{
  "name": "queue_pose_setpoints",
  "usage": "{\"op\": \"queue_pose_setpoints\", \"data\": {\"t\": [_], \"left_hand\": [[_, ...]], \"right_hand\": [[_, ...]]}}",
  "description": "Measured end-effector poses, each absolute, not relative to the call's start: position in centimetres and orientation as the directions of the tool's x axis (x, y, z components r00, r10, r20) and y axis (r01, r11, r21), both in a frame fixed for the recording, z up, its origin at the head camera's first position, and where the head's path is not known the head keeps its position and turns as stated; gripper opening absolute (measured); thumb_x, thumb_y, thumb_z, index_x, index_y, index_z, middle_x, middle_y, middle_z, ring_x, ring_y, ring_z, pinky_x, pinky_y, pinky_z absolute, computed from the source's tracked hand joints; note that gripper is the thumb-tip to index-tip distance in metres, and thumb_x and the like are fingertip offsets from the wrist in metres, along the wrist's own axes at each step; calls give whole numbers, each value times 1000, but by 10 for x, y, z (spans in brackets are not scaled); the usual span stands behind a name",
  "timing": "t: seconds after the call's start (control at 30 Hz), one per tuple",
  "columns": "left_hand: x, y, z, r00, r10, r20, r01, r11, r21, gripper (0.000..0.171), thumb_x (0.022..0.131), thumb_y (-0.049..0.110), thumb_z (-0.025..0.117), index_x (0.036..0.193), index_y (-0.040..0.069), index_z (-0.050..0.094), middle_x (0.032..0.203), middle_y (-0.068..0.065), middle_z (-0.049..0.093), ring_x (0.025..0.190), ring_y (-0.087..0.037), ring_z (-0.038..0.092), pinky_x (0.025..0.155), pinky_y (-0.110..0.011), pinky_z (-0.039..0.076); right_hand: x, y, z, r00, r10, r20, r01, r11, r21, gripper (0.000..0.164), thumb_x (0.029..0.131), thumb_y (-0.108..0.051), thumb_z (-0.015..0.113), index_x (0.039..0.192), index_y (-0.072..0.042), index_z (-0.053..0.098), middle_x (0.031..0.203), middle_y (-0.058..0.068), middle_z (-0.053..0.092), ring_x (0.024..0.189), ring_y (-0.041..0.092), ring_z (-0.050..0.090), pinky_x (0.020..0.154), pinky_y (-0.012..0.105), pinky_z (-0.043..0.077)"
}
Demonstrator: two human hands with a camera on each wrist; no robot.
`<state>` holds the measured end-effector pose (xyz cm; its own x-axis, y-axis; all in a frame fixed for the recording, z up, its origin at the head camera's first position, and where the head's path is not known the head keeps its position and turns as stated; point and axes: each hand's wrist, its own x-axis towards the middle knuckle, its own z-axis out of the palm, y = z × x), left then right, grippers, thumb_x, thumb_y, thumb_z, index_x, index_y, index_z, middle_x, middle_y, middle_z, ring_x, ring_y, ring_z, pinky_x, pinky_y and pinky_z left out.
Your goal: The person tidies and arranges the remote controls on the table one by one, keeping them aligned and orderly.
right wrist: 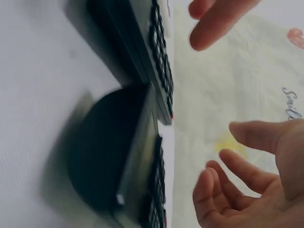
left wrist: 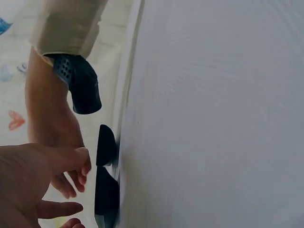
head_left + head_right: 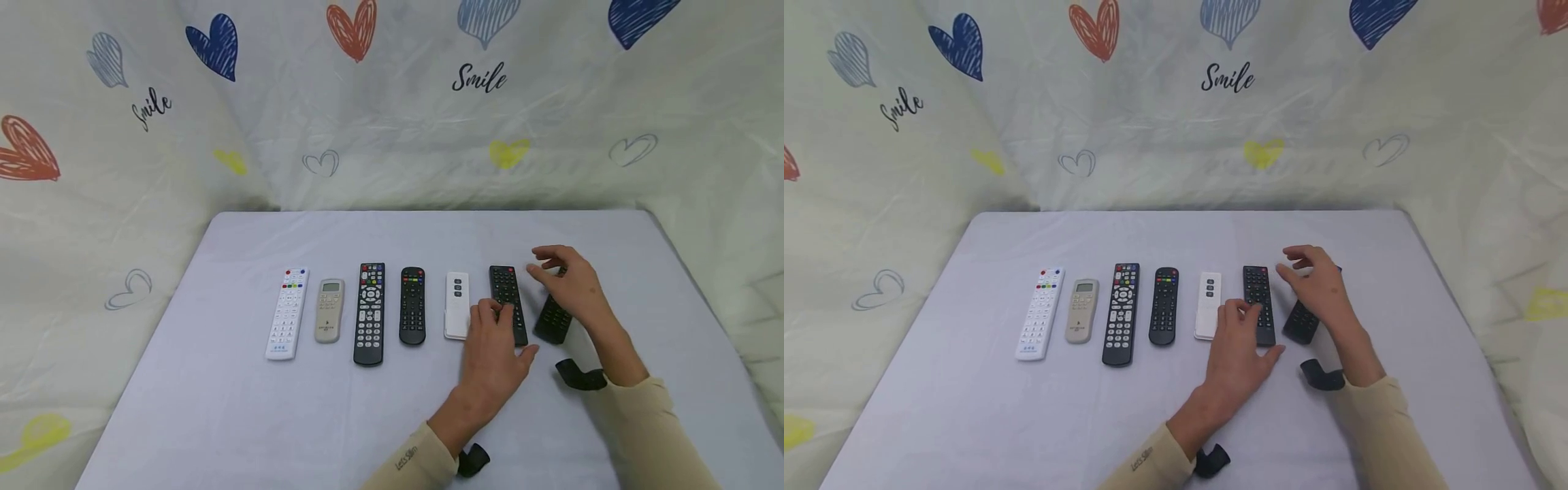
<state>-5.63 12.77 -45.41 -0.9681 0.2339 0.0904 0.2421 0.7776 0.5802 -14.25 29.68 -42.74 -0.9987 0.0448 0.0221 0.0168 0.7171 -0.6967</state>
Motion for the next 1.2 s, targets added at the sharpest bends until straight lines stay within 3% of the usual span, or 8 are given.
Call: {"op": "queue_pose_setpoints", "data": {"t": [0.17, 0.27, 0.43, 0.7, 0.93, 1.2], "left_hand": [[-57, 133, -458, -954, 269, 131, 296, 786, 543, 64, 89, 46, 82, 142, 16, 61, 135, -1, 46, 122, -10, 44, 96, -18, 47], [-58, 136, -459, -946, 282, 162, 325, 798, 508, 62, 89, 47, 81, 140, 16, 63, 135, 0, 48, 123, -11, 44, 97, -20, 47], [-59, 139, -458, -935, 303, 184, 354, 803, 479, 61, 90, 47, 80, 139, 15, 64, 134, 0, 50, 123, -10, 45, 97, -21, 47], [-60, 145, -457, -930, 322, 179, 368, 800, 474, 62, 91, 46, 79, 141, 15, 62, 134, 0, 51, 122, -10, 47, 97, -19, 47], [-62, 149, -457, -934, 318, 164, 358, 820, 447, 65, 89, 49, 80, 142, 16, 62, 134, 0, 51, 122, -10, 46, 95, -19, 46], [-66, 153, -458, -942, 305, 139, 334, 835, 436, 64, 87, 53, 81, 136, 15, 66, 135, -1, 50, 124, -11, 43, 95, -22, 45]], "right_hand": [[-139, 309, -426, -984, 162, 69, 69, 716, -695, 43, 105, -29, 63, 137, -1, 63, 135, 25, 60, 119, 41, 59, 78, 26, 42], [-138, 316, -426, -977, 201, 74, 93, 709, -699, 42, 105, -29, 62, 136, -1, 64, 136, 25, 59, 119, 40, 58, 76, 22, 40], [-137, 322, -426, -973, 219, 66, 114, 715, -690, 42, 105, -29, 61, 134, 0, 64, 136, 25, 59, 119, 39, 57, 74, 23, 40], [-136, 333, -431, -967, 247, 54, 145, 717, -682, 43, 103, -28, 62, 133, 3, 65, 138, 26, 53, 118, 42, 59, 66, 15, 39], [-137, 341, -439, -966, 258, 34, 177, 746, -642, 48, 101, -25, 64, 134, 9, 62, 136, 35, 48, 114, 49, 57, 67, 27, 42], [-137, 346, -443, -974, 227, -17, 192, 778, -598, 52, 103, -27, 62, 139, 9, 57, 139, 38, 43, 111, 49, 56, 65, 25, 42]]}}
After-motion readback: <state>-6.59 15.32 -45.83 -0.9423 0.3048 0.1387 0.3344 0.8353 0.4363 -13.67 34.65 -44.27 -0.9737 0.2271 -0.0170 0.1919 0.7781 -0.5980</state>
